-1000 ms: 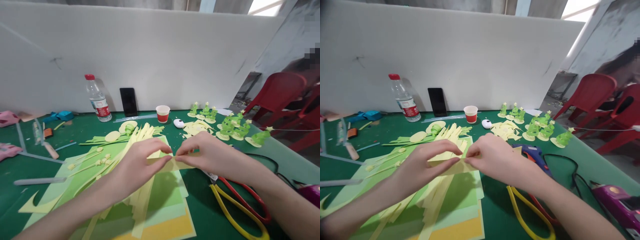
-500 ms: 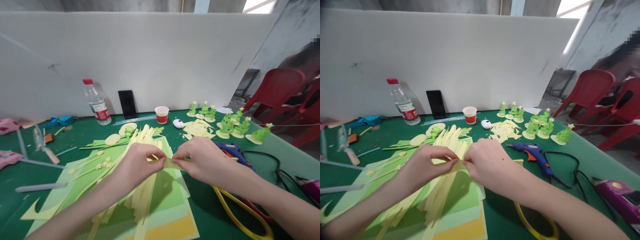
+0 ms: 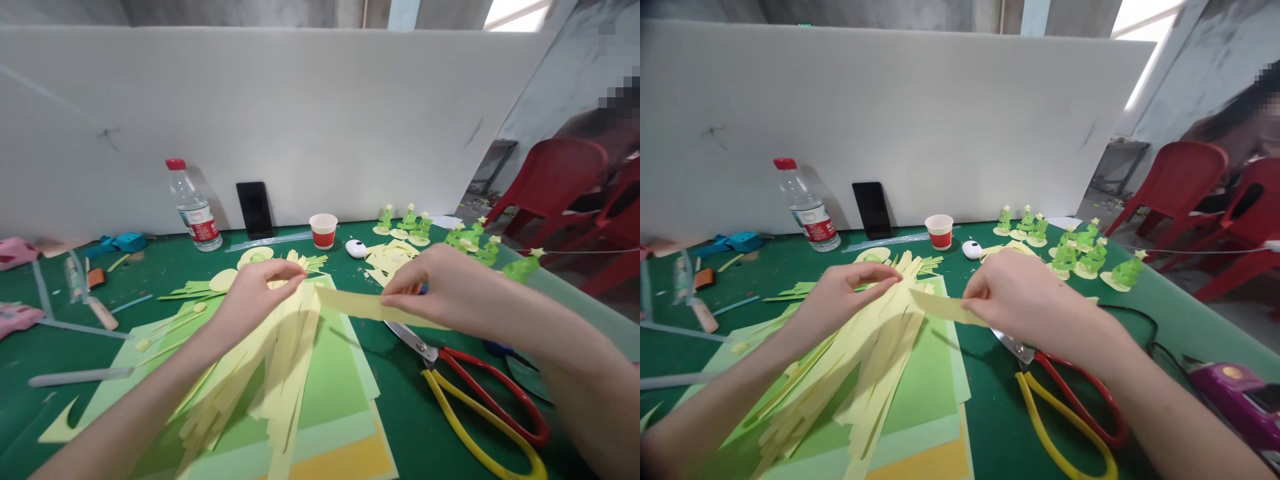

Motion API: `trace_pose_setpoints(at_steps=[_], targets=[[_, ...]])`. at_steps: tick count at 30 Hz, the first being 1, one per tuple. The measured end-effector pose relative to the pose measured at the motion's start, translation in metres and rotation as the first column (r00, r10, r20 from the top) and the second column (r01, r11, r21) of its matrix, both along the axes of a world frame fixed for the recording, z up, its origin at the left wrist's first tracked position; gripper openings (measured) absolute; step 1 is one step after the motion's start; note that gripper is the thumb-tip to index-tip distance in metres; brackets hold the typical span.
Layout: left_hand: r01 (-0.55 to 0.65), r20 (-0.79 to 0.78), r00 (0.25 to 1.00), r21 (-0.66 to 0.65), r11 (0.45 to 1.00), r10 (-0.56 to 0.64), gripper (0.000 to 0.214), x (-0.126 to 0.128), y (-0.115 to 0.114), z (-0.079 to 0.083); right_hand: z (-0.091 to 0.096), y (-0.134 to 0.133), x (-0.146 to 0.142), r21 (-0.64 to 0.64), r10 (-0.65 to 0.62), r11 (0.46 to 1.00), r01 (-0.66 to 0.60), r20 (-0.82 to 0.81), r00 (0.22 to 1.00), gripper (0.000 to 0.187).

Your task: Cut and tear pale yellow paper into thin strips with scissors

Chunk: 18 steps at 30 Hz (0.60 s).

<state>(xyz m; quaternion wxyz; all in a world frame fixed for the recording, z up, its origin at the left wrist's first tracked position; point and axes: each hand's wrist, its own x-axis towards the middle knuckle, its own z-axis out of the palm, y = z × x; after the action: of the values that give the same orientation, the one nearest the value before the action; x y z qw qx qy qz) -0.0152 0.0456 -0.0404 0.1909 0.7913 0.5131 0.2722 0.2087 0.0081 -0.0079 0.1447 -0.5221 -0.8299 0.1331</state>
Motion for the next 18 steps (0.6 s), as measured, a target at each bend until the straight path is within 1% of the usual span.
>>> trace_pose_setpoints(at_steps=[3,5,7,9,12,15,18], targets=[[0.17,0.085,0.981,0.066,0.983,-0.175,0.015,0.013,-0.017,0.0,-0.004,-0.004,-0.018,-0.075,0.014,0.997,-0.01,0.055,0.998,0.028],[0.269,0.099,0.956,0.094,0.959,-0.278,0.012,0.02,-0.028,-0.003,-0.008,-0.006,-0.027,-0.075,0.028,0.997,-0.024,0.052,0.998,0.026],[0.316,0.099,0.94,0.105,0.943,-0.326,0.013,0.025,-0.036,-0.006,-0.012,-0.007,-0.03,-0.056,0.052,0.997,-0.049,0.048,0.998,0.025],[0.318,0.096,0.939,0.12,0.941,-0.329,0.015,0.027,-0.041,-0.009,-0.016,-0.008,-0.031,-0.03,0.076,0.997,-0.074,0.048,0.996,0.025],[0.279,0.063,0.955,0.132,0.951,-0.289,0.014,0.027,-0.042,-0.012,-0.019,-0.009,-0.034,0.018,0.082,0.996,-0.083,0.069,0.994,0.028],[0.234,0.03,0.97,0.121,0.965,-0.239,0.014,0.024,-0.036,-0.011,-0.018,-0.008,-0.037,0.055,0.063,0.996,-0.069,0.096,0.993,0.028],[0.176,0.024,0.984,0.079,0.981,-0.178,0.014,0.019,-0.025,-0.007,-0.013,-0.004,-0.034,0.034,0.012,0.999,-0.015,0.083,0.996,0.025]])
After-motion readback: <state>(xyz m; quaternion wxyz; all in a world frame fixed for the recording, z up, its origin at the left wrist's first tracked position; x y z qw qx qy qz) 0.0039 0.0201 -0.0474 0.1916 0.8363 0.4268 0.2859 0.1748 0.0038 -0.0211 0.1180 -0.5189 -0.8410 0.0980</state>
